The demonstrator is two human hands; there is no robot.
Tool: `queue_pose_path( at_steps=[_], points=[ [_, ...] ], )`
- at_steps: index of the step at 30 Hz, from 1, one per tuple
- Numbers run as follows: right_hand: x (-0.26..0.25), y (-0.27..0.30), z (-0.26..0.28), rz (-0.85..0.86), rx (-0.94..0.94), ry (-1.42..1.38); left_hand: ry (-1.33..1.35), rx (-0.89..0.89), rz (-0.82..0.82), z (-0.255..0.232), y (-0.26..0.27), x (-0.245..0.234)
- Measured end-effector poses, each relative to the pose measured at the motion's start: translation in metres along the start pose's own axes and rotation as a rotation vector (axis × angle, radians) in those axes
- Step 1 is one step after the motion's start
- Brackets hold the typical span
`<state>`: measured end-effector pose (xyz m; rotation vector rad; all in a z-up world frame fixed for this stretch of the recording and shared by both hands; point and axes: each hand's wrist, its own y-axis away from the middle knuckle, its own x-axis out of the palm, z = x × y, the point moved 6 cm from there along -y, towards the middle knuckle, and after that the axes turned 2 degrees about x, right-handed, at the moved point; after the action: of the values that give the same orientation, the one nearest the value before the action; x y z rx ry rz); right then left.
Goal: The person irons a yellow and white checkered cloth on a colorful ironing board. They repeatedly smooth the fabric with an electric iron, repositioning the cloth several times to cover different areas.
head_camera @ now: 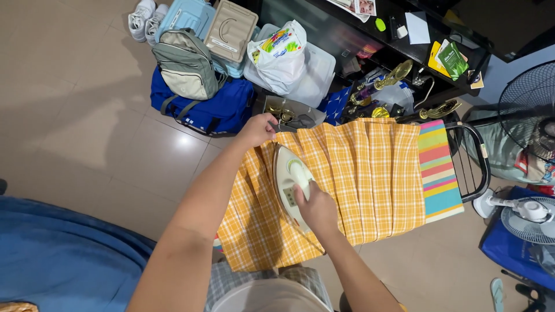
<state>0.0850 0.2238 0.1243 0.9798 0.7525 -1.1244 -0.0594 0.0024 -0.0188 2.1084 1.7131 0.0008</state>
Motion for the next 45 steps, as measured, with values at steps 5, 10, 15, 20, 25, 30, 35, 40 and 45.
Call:
queue_pose_path(
  at_steps=[5,10,15,20,25,30,35,40,45],
  points=[
    [0.001,0.032,-0.028,0.052,0.068,0.025,-0.005,0.019,0.002,0.006,-0.004,0.006],
    [0.006,0.111,-0.085,0.130,0.157,0.045,-0.016,0.028,0.005,0.002,0.000,0.004],
    [0.008,0.112,-0.091,0.140,0.220,0.027,-0.050,0.000,0.009,-0.008,0.000,0.002],
    [0.005,0.045,-0.042,0.053,0.053,0.024,-0.111,0.028,-0.003,-0.002,-0.004,-0.003],
    [-0.006,0.016,-0.017,0.033,0.056,-0.010,-0.489,-0.199,0.175,0.000,0.016,-0.012],
    [-0.006,0.056,-0.035,0.055,0.102,-0.048,-0.516,-0.218,0.295,0.041,0.020,0.001],
    [0.009,0.123,-0.082,0.075,0.113,0.011,-0.398,-0.026,0.116,0.027,0.029,-0.005],
    [0.014,0.126,-0.080,0.150,0.153,-0.020,-0.302,0.048,-0.007,0.008,0.055,-0.013],
    [0.018,0.071,-0.040,0.074,0.004,-0.001,-0.347,0.117,-0.106,-0.015,0.074,-0.022]
  ],
)
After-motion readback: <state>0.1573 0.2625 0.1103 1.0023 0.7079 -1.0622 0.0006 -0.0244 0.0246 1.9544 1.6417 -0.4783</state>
